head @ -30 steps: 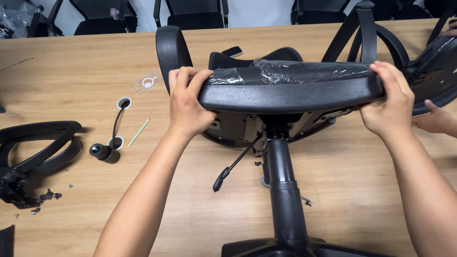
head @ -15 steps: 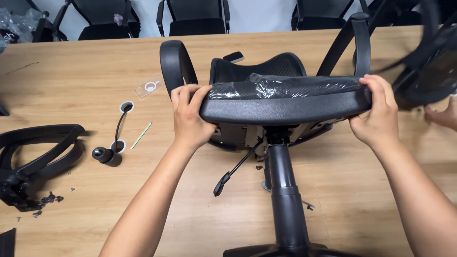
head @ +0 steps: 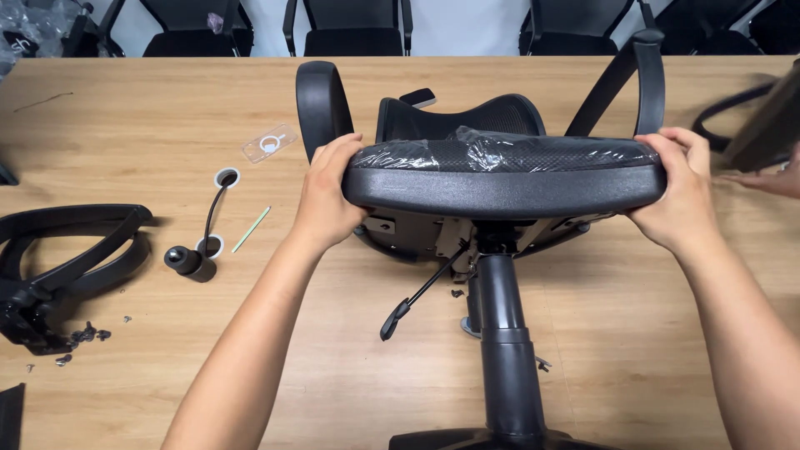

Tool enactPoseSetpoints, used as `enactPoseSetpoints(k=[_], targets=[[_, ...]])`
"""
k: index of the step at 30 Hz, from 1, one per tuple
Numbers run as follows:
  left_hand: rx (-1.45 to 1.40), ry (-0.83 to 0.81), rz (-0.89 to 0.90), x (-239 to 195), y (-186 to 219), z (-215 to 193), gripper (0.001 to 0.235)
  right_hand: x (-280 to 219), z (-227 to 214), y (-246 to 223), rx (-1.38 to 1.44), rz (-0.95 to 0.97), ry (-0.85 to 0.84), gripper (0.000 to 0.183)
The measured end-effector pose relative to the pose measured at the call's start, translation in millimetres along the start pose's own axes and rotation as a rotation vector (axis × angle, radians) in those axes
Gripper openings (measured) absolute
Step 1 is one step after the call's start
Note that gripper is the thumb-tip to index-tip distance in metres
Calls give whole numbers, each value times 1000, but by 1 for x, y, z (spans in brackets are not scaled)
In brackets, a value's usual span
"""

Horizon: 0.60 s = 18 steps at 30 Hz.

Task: The person assembles an office chair on a wooden table, holding the upside-down seat and aligning it on the gas lift mechanism, then uses a screwdriver to drive screws into the seat plate, steadying the seat with the other hand. A second person's hands occasionally pass screws and a screwdriver on the table.

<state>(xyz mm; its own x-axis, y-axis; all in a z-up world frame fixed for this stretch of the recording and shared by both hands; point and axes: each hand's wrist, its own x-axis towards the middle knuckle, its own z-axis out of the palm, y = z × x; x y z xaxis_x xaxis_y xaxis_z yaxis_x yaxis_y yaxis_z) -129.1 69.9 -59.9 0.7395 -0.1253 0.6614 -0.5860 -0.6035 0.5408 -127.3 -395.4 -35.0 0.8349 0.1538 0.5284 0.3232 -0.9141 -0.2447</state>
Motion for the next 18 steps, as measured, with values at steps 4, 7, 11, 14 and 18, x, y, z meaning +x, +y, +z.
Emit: enactPoseSetpoints(k=[4,7,11,14,18], targets=[[-80,19,-16,-2,2,4,72,-3,4,4,149,66,-20,87],[-149,27,-93,-5,4,10,68,-3,2,0,93,47,-2,85],[-156,67,-83,-7,5,11,65,-5,5,3,101,49,7,85],[-155,73,-71,-7,7,12,62,-8,6,7,72,48,12,78],[-158,77,-42,-4,5,14,61,-8,5,6,85,23,21,78]])
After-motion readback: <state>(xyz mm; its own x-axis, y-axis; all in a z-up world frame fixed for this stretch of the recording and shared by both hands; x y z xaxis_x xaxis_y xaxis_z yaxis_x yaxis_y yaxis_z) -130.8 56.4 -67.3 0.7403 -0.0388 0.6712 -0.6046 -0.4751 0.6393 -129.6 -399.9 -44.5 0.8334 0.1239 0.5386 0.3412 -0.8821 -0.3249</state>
